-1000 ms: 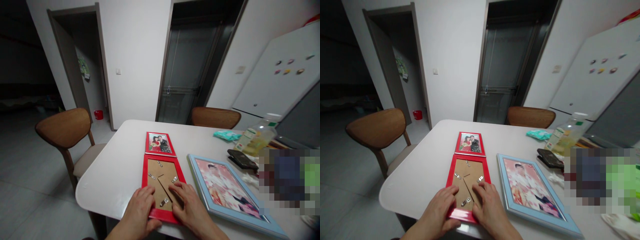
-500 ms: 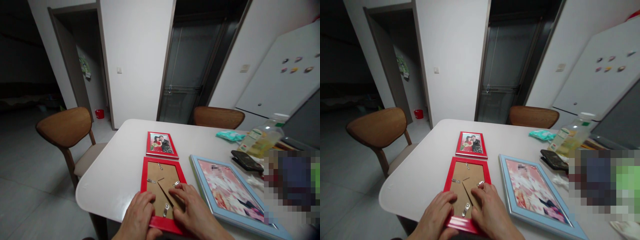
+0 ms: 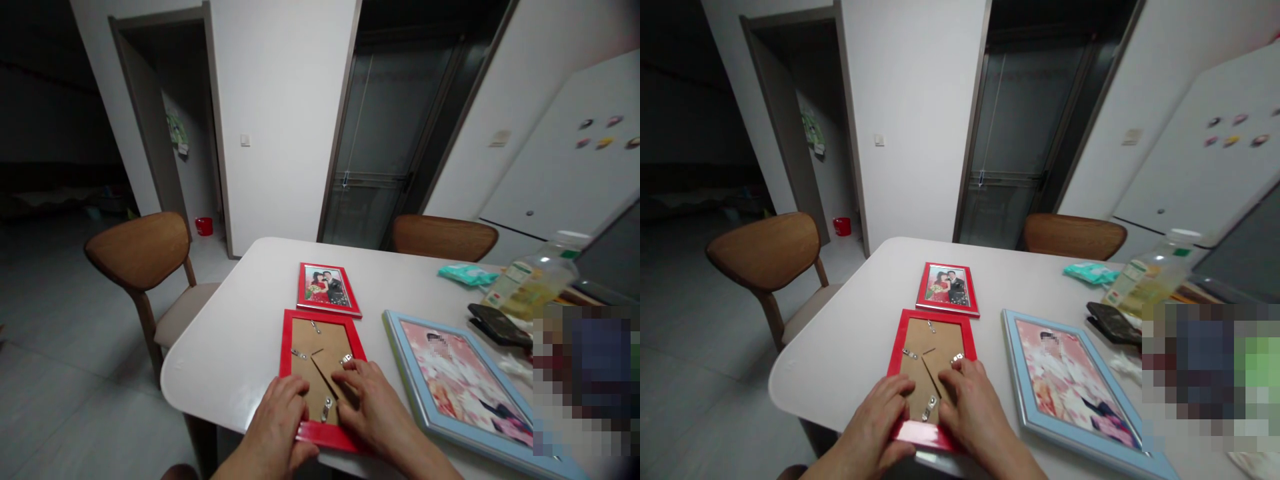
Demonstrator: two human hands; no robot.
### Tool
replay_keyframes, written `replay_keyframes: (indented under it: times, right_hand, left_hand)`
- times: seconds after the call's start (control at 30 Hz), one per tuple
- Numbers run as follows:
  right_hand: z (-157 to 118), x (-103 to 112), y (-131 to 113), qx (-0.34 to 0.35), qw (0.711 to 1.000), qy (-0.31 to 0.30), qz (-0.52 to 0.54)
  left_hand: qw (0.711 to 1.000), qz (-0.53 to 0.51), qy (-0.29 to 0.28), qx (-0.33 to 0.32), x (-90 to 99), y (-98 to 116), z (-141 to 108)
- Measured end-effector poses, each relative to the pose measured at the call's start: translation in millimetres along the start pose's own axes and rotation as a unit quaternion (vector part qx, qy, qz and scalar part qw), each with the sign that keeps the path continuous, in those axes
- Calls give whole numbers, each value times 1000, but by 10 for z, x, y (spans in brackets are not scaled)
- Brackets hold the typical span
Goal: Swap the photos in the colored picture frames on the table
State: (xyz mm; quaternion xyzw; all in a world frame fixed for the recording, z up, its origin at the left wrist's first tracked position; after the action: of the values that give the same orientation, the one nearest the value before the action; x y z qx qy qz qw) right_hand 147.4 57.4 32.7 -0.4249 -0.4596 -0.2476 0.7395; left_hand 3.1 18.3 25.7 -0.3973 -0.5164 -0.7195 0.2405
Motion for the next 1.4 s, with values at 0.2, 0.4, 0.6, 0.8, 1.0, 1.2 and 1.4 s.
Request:
replay_keyframes:
  times: [0.2, 0.4, 0.6, 0.8, 1.0, 1.2, 1.4]
  right_hand:
    - [36, -16, -9, -12, 1000, 5, -6]
    - [35, 78, -40, -17, 1000, -11, 11]
    - [20, 3, -27, -23, 1000, -16, 14]
    - [69, 137, 109, -66, 992, 39, 102]
    - [25, 451, 62, -74, 984, 69, 146]
    - [-136, 561, 1, -95, 985, 68, 125]
    - [-196, 511, 43, -98, 988, 40, 114]
  left_hand:
    - [999, 22, -2, 25, 16, -9, 9]
    - [999, 30, -12, -13, 6, -38, -39]
    - [999, 11, -20, 25, 0, -113, -74]
    - [998, -40, 44, 29, 13, -288, -164]
    - [999, 39, -2, -3, -10, -273, -113]
    - [999, 46, -14, -6, 278, 5, -124]
    - [998, 36, -41, 33, 302, 51, -138]
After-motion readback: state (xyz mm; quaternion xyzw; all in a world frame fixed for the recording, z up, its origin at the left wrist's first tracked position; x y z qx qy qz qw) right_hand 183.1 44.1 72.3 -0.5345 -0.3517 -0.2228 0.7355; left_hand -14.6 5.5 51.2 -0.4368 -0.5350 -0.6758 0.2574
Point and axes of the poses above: each hand's wrist, its own z-axis towards the middle knuckle, its own x-axis out of the back of the hand, y = z × x, the point moved 5 cm from there along z, towards the middle knuckle, and after that the axes turned 13 degrees about x, right-handed, at the moved point
